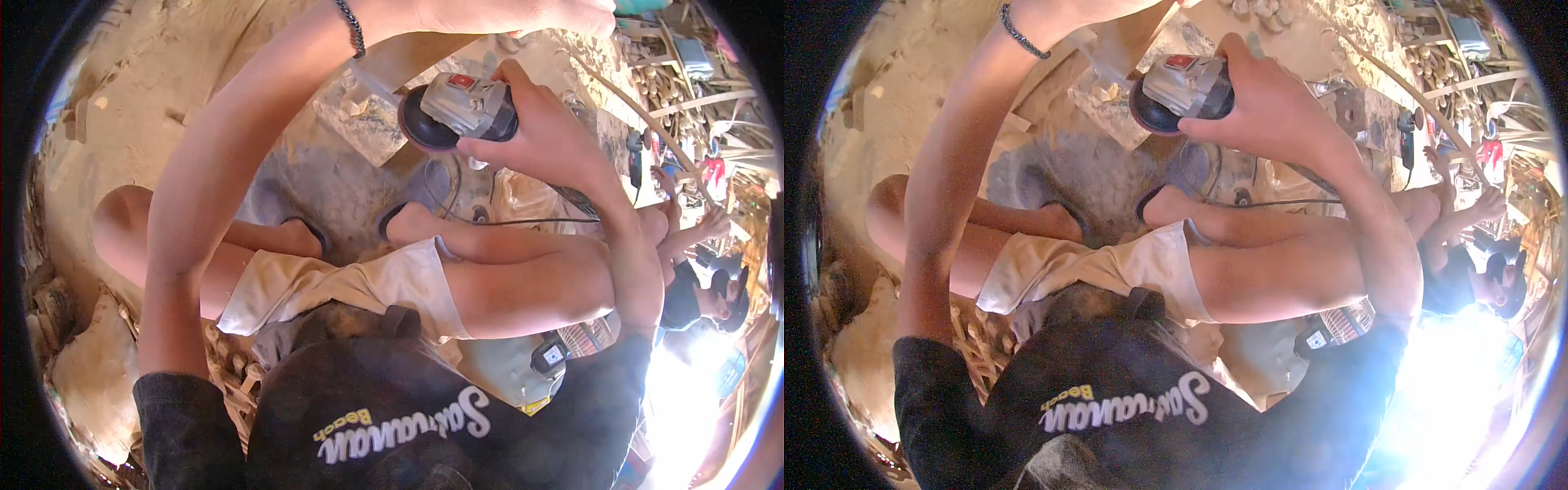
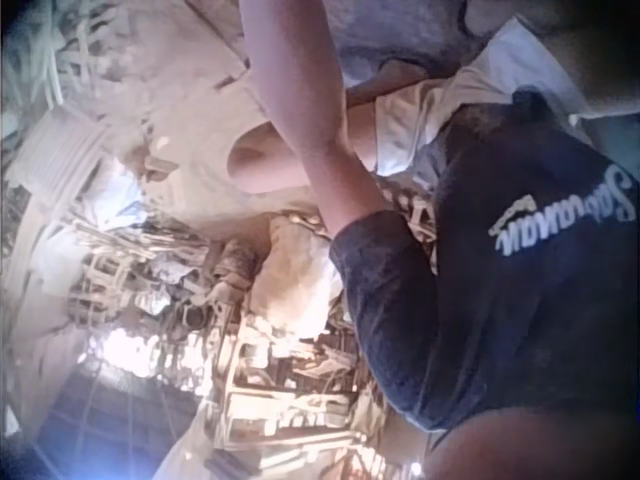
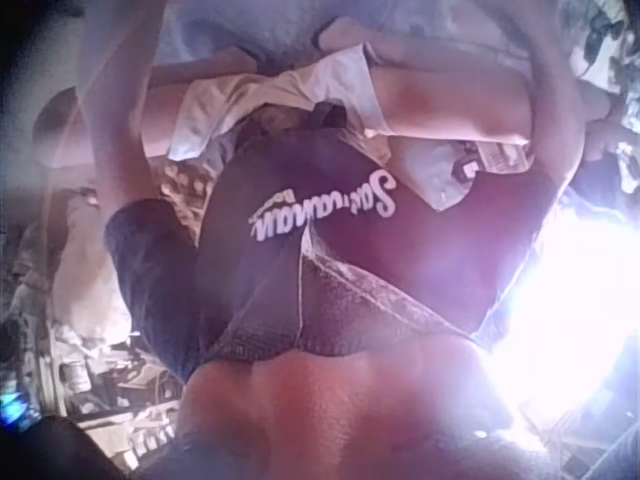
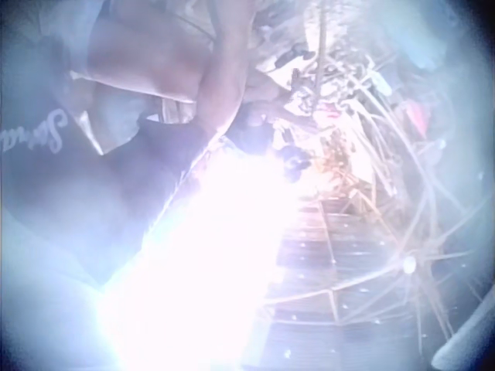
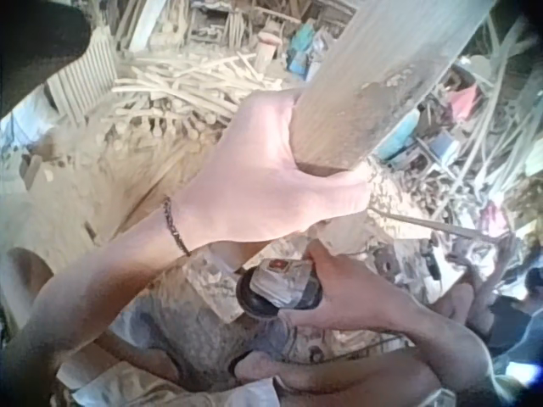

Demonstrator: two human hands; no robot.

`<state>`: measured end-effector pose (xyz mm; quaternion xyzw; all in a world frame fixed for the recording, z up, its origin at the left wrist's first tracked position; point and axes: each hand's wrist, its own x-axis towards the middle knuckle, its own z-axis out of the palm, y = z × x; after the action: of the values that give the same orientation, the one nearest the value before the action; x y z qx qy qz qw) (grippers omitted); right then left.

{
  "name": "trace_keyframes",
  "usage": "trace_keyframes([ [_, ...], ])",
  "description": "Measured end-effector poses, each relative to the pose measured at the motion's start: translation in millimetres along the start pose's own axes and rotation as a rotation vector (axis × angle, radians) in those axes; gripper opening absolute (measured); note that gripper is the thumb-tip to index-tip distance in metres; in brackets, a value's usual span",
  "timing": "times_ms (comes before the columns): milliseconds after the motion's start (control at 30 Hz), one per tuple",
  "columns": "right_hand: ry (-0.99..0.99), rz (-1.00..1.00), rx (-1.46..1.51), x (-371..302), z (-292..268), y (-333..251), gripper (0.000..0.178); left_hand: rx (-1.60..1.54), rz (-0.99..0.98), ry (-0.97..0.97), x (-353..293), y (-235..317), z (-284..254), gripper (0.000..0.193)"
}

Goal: The person shapes and sands a wooden sword using an angle grinder, holding the sword by hand and grinding along its blade, crossguard, and handle.

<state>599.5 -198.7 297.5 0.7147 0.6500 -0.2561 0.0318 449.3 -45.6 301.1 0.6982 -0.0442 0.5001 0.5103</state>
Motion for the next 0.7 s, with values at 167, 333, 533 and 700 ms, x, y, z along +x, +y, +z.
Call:
trace_keyframes([
  [167, -0.013, -0.004, 0.027, 5.6, 7.5, 1.3, 0.090, 0.060, 0.077, 0.039, -2.1, -8.1, 3.3, 0.018],
  [333, -0.012, -0.013, 0.035, 10.3, 11.2, 4.6, 0.089, 0.127, -0.078, 0.055, -4.3, 22.5, 3.1, 0.020],
  [533, 0.036, -0.094, -0.027, 17.0, 14.2, 8.2, 0.086, -0.037, 0.119, 0.051, 0.6, -12.6, 6.6, 0.022],
  [700, 0.014, -0.069, 0.020, 16.3, 12.3, 7.6, 0.087, -0.009, 0.002, 0.037, -2.5, 14.3, 6.7, 0.024],
])
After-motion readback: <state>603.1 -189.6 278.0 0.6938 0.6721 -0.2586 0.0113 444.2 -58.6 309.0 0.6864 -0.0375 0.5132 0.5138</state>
